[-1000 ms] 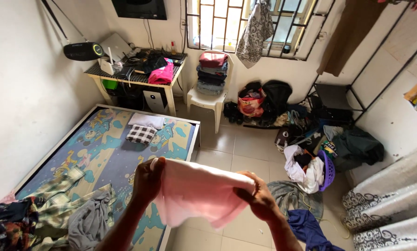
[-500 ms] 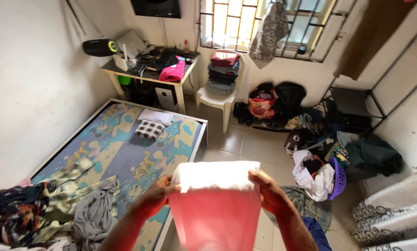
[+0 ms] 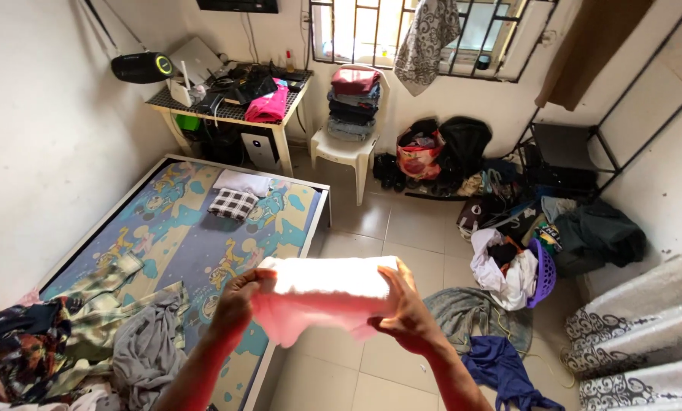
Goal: Folding items of clothing and stacking them on a chair.
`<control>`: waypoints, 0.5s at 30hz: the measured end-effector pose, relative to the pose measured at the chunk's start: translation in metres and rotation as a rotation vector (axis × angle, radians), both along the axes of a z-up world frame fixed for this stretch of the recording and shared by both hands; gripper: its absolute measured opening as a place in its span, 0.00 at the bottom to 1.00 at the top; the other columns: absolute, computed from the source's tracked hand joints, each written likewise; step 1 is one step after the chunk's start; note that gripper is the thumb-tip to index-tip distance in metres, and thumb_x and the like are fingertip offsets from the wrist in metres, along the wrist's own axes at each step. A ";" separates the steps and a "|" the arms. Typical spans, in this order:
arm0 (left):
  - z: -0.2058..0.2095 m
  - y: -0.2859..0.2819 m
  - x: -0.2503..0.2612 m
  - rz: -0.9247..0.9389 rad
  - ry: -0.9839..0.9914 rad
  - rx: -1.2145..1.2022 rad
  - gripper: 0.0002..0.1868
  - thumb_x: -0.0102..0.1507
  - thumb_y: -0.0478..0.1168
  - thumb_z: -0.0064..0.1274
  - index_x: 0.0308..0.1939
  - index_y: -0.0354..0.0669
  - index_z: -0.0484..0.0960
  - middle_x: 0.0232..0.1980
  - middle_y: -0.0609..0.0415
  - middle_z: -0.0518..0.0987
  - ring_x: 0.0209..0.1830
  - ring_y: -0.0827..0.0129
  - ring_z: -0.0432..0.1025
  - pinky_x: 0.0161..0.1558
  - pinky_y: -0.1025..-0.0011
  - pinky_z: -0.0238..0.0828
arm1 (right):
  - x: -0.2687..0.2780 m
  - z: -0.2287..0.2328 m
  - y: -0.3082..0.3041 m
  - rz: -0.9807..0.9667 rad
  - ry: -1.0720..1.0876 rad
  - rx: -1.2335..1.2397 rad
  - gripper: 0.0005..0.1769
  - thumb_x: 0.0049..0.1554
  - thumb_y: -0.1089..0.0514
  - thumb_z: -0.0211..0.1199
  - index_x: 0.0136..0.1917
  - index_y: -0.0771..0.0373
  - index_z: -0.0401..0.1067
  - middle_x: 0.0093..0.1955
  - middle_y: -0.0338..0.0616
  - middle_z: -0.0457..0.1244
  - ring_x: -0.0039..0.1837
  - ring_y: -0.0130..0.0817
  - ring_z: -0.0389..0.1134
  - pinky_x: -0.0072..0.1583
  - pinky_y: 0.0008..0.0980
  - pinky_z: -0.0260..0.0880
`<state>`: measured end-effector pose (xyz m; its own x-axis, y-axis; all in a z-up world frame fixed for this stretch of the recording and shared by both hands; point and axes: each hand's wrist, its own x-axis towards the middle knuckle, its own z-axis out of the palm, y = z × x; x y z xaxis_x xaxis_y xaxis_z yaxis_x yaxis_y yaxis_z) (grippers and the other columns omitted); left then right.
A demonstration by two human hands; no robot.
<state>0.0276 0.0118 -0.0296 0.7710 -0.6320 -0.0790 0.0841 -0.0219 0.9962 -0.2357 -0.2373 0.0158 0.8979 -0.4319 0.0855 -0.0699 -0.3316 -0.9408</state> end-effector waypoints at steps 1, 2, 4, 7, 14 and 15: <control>0.001 0.002 0.006 -0.013 0.016 -0.058 0.19 0.67 0.34 0.40 0.54 0.29 0.84 0.48 0.49 0.86 0.44 0.69 0.79 0.51 0.73 0.77 | 0.001 0.008 0.004 -0.038 0.030 -0.137 0.57 0.41 0.54 0.81 0.77 0.60 0.54 0.83 0.58 0.41 0.81 0.53 0.46 0.75 0.50 0.55; 0.024 0.002 -0.004 -0.016 0.015 -0.059 0.19 0.67 0.34 0.40 0.54 0.29 0.84 0.48 0.49 0.86 0.44 0.69 0.79 0.51 0.73 0.77 | 0.001 0.004 0.002 -0.041 0.029 -0.138 0.57 0.41 0.54 0.81 0.77 0.60 0.54 0.83 0.58 0.41 0.81 0.53 0.46 0.75 0.50 0.55; 0.070 0.005 -0.022 -0.094 -0.026 0.087 0.23 0.56 0.32 0.59 0.57 0.37 0.81 0.45 0.50 0.85 0.40 0.67 0.79 0.46 0.68 0.82 | 0.005 -0.002 0.000 -0.132 -0.006 -0.353 0.44 0.45 0.53 0.77 0.71 0.62 0.62 0.81 0.59 0.45 0.79 0.54 0.49 0.73 0.51 0.60; 0.067 0.012 -0.017 -0.181 -0.128 -0.026 0.28 0.53 0.32 0.66 0.58 0.36 0.79 0.45 0.51 0.85 0.42 0.71 0.80 0.45 0.70 0.82 | 0.007 0.027 0.007 -0.119 -0.062 -0.367 0.35 0.48 0.51 0.72 0.66 0.62 0.67 0.73 0.55 0.58 0.73 0.49 0.61 0.65 0.49 0.69; 0.074 0.030 0.001 -0.100 -0.286 0.106 0.18 0.58 0.38 0.64 0.52 0.39 0.86 0.41 0.51 0.88 0.36 0.72 0.80 0.39 0.73 0.82 | 0.019 0.012 0.012 -0.055 -0.202 -0.262 0.28 0.51 0.49 0.70 0.62 0.62 0.70 0.61 0.53 0.66 0.62 0.46 0.66 0.62 0.44 0.69; 0.075 0.033 0.003 -0.097 -0.307 0.136 0.14 0.59 0.39 0.62 0.48 0.38 0.88 0.37 0.52 0.87 0.33 0.73 0.78 0.36 0.74 0.79 | 0.023 -0.005 0.009 -0.057 -0.186 -0.070 0.27 0.54 0.46 0.67 0.61 0.63 0.70 0.56 0.49 0.67 0.58 0.41 0.68 0.59 0.40 0.71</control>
